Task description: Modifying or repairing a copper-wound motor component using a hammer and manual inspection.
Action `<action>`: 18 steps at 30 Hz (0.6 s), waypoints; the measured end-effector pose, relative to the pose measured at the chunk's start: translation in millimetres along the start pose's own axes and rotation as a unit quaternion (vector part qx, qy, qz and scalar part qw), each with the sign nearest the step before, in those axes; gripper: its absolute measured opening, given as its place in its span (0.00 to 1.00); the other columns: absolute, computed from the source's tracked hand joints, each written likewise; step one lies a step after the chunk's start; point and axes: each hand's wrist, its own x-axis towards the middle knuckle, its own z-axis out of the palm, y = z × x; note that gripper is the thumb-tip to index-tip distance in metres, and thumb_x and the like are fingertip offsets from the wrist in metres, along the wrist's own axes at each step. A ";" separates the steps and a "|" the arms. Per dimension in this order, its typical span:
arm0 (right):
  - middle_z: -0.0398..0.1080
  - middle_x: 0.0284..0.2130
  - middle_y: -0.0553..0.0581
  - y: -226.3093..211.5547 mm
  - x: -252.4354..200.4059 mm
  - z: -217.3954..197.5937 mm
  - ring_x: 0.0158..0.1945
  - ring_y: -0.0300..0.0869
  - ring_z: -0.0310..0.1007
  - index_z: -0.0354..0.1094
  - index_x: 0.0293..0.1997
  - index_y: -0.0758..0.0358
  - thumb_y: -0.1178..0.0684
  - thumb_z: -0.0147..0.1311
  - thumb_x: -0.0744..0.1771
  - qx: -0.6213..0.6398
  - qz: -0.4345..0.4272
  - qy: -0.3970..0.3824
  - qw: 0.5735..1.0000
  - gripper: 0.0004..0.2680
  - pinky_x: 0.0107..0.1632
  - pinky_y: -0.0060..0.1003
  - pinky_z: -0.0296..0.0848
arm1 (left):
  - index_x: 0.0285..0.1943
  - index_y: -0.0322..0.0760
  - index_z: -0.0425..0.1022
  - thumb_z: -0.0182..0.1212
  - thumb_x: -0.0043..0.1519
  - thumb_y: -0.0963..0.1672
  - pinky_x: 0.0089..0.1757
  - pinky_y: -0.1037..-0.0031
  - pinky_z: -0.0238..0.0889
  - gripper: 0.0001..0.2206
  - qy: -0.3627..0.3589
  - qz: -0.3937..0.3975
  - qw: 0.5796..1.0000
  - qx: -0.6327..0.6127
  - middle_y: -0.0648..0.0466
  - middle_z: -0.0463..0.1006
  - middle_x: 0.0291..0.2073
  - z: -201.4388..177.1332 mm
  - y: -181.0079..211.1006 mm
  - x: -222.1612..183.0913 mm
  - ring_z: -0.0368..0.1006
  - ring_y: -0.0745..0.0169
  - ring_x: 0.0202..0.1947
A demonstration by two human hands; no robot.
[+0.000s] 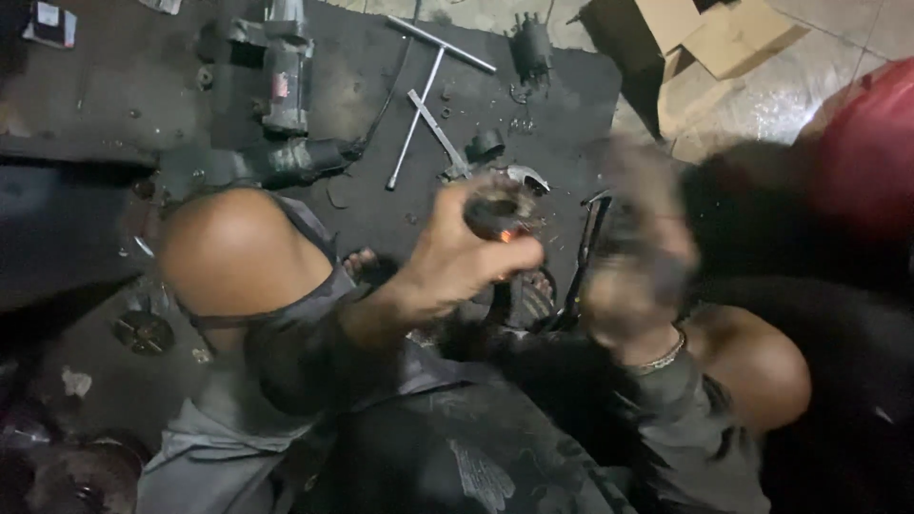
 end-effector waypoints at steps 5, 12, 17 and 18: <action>0.72 0.35 0.51 -31.9 14.1 0.4 0.39 0.53 0.72 0.72 0.39 0.57 0.47 0.51 0.67 0.083 -0.115 -0.275 0.951 0.07 0.44 0.51 0.73 | 0.33 0.37 0.79 0.71 0.42 0.38 0.29 0.74 0.68 0.11 0.086 0.241 0.966 0.032 0.46 0.75 0.20 -14.8 -24.2 -1.7 0.74 0.68 0.29; 0.68 0.25 0.47 -16.9 42.4 -1.6 0.28 0.42 0.66 0.67 0.32 0.54 0.41 0.48 0.70 0.016 -0.308 -0.124 0.943 0.12 0.40 0.40 0.69 | 0.39 0.33 0.78 0.71 0.43 0.37 0.36 0.72 0.72 0.14 0.051 0.309 0.949 -0.045 0.46 0.78 0.23 -7.7 -27.3 -21.0 0.75 0.65 0.31; 0.66 0.19 0.45 -20.3 79.9 -6.5 0.21 0.34 0.62 0.64 0.26 0.52 0.37 0.46 0.72 -0.042 -0.426 -0.011 0.904 0.17 0.37 0.33 0.67 | 0.38 0.39 0.68 0.63 0.49 0.39 0.36 0.77 0.66 0.11 0.030 0.274 0.961 0.004 0.60 0.73 0.29 -11.2 1.7 -40.3 0.69 0.69 0.29; 0.59 0.17 0.46 -24.7 89.9 -9.3 0.18 0.36 0.55 0.59 0.24 0.54 0.38 0.47 0.73 -0.008 -0.426 -0.052 0.903 0.18 0.30 0.33 0.59 | 0.39 0.37 0.69 0.64 0.49 0.38 0.37 0.77 0.67 0.11 0.064 0.294 0.953 0.027 0.59 0.74 0.30 -11.0 2.4 -40.9 0.70 0.70 0.31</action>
